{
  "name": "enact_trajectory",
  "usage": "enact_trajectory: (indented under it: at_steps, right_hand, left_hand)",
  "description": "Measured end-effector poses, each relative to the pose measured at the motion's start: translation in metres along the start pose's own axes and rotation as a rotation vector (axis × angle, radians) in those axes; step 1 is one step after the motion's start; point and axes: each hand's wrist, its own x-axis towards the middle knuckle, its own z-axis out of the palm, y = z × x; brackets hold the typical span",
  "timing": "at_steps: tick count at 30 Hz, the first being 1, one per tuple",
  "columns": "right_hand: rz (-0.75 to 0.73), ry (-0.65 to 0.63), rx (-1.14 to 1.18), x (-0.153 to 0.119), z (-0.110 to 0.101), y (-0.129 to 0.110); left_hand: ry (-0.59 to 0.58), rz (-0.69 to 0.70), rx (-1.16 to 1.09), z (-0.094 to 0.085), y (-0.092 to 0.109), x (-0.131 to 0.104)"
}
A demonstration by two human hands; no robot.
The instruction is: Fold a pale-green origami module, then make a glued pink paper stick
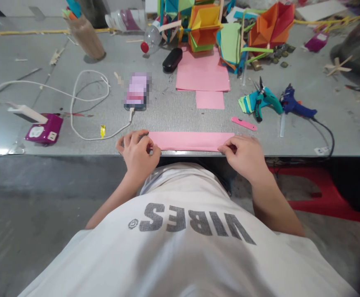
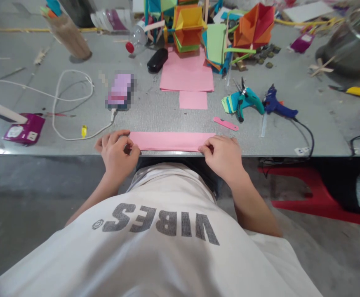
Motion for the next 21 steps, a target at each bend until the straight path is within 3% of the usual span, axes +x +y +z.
enact_trajectory:
  at_steps: [11, 21]
  right_hand:
    - [0.063, -0.047, 0.081, 0.005, -0.005, 0.003]
    - [0.047, -0.105, 0.169, 0.009, -0.01, 0.011]
  left_hand:
    - [-0.025, 0.091, 0.042, 0.001, -0.007, -0.005]
    - [-0.198, 0.127, 0.063, -0.012, -0.001, 0.0]
